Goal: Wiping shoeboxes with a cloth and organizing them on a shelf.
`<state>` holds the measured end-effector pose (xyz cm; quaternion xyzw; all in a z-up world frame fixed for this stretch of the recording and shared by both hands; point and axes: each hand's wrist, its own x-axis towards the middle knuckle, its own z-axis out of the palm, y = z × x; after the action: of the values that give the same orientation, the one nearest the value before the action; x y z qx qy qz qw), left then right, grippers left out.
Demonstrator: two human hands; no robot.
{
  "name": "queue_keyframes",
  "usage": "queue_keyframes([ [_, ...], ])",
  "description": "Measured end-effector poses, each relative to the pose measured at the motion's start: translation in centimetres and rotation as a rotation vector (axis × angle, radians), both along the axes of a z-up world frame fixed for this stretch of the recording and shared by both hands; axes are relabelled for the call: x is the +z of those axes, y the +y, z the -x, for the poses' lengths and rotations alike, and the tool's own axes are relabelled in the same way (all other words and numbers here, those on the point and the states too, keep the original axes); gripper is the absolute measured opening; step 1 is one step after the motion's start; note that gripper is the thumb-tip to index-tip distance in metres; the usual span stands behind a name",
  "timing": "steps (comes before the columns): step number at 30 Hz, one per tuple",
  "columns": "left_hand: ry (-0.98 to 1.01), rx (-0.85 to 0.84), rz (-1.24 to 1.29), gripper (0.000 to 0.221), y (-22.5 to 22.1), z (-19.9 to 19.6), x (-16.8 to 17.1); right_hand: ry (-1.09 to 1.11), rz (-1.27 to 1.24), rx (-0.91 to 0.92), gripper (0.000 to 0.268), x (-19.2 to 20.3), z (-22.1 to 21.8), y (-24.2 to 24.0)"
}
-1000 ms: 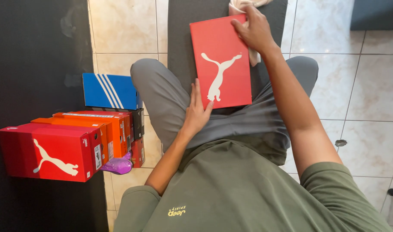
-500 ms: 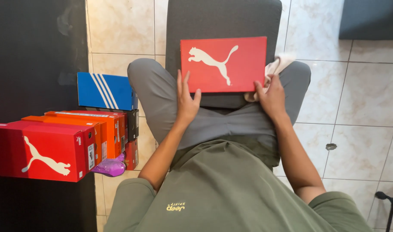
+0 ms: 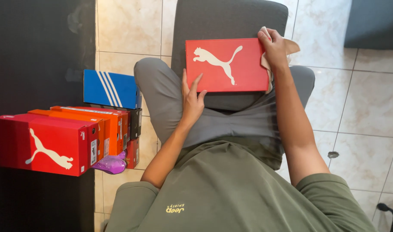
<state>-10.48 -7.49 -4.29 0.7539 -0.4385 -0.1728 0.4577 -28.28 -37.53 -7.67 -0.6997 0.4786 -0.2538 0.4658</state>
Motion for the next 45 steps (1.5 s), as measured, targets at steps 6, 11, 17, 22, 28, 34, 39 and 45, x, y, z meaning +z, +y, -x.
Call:
queue_keyframes([
  [6,0.089,0.039,0.030,0.083,0.0,0.0,-0.1,-0.031,0.095,0.042,0.045,1.2,2.4,5.1],
  [11,0.069,0.016,0.031,0.081,0.0,-0.2,-0.2,-0.019,0.227,-0.062,0.052,2.7,5.2,13.1],
  [17,0.045,0.003,0.018,0.071,-0.2,-0.4,-0.7,0.015,0.243,0.022,0.058,1.7,6.1,12.4],
  [22,0.127,-0.017,-0.013,0.053,0.0,-0.3,0.9,0.067,0.111,0.093,0.050,3.2,1.5,5.4],
  [28,0.117,0.005,-0.012,0.058,0.1,0.1,0.6,0.084,-0.033,0.104,0.034,4.1,-0.9,1.9],
  [34,0.079,-0.007,-0.005,0.055,0.1,-0.1,0.6,0.056,-0.069,0.070,0.044,4.4,2.6,7.3],
  [39,0.044,-0.033,0.006,0.049,-0.2,-0.2,0.8,0.073,0.001,0.043,0.050,1.6,6.4,12.0],
  [45,0.078,-0.036,-0.027,0.037,-0.7,0.1,2.5,0.165,0.007,0.071,0.061,2.7,4.5,9.0],
])
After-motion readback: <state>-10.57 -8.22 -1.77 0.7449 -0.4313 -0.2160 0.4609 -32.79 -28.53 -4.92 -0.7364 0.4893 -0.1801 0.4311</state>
